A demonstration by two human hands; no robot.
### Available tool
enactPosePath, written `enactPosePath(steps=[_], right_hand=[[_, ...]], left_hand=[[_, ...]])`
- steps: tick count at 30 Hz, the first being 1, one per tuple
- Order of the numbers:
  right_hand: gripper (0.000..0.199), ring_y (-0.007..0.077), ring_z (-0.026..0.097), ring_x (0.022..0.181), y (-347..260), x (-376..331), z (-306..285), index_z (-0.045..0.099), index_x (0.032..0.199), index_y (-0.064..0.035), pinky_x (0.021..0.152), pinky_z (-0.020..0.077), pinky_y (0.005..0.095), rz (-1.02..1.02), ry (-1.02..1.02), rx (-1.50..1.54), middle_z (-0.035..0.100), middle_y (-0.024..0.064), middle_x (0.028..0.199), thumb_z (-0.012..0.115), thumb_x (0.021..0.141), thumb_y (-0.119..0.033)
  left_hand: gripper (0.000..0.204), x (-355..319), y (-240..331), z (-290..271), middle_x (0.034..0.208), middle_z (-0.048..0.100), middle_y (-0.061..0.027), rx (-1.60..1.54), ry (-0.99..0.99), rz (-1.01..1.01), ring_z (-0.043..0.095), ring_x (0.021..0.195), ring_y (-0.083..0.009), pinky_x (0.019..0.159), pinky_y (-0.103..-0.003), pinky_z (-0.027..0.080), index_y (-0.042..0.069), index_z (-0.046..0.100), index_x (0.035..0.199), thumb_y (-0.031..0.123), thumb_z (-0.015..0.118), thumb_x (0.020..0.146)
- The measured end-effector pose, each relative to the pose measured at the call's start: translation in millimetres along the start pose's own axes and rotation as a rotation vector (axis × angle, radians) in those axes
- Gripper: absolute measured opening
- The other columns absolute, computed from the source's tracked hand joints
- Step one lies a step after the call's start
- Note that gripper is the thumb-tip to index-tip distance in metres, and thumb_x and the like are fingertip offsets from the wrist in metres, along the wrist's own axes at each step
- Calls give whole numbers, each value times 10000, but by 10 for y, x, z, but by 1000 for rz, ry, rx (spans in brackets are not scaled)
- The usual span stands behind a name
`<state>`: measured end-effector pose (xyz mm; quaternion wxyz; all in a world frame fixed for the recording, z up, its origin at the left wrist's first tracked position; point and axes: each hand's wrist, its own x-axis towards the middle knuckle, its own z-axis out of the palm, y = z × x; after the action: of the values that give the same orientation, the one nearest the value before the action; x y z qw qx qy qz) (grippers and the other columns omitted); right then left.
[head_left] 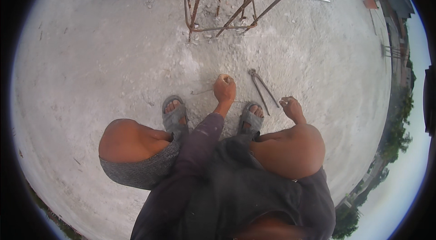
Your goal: The person assembles a rebar cage on a rooftop by bending and tying steel bars with pliers and a hammer. They position wooden supports around the cage and adjust the structure while another worker assists nearby.
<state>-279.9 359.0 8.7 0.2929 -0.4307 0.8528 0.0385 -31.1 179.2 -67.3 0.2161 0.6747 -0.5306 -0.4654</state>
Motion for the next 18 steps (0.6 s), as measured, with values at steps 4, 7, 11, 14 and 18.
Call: enactPosePath(steps=[4, 7, 11, 14, 18], right_hand=[[341, 362, 653, 1129, 99, 107, -196, 736, 1142, -78, 966, 510, 440, 8, -55, 22, 710, 196, 1150, 639, 931, -328], [346, 363, 672, 1075, 112, 275, -423, 733, 1140, -69, 929, 526, 448, -37, -63, -89, 717, 194, 1124, 641, 923, -322], [350, 371, 672, 1048, 9, 624, -779, 721, 1158, -60, 907, 528, 454, -173, 1, -180, 717, 190, 1114, 636, 924, -307], [342, 371, 675, 1027, -136, 914, -1032, 714, 1164, -60, 892, 527, 464, -219, 12, -246, 712, 189, 1101, 632, 932, -298], [333, 361, 680, 1001, -275, 1210, -1294, 710, 1162, -53, 873, 526, 470, -322, 23, -258, 707, 189, 1072, 629, 941, -288]], left_hand=[[209, -54, 90, 58, 928, 730, -167, -40, -27, 10, 706, 856, -348, 783, -450, 542, 22, 703, 982, 181, 632, 867], [182, -9, 146, 9, 967, 715, -160, -33, -15, 68, 692, 888, -345, 804, -440, 536, 27, 700, 983, 151, 636, 867], [257, 316, 195, -313, 1219, 615, -162, 103, 105, 211, 608, 1096, -346, 909, -450, 491, 48, 661, 1106, 85, 653, 852], [452, 691, 248, -717, 1377, 498, -171, 317, 330, 326, 464, 1296, -365, 1040, -522, 387, 69, 558, 1288, 83, 662, 848], [529, 1182, 329, -1236, 1388, 491, -161, 799, 376, 392, 418, 1349, -360, 1112, -579, 283, 83, 528, 1344, 138, 691, 844]])
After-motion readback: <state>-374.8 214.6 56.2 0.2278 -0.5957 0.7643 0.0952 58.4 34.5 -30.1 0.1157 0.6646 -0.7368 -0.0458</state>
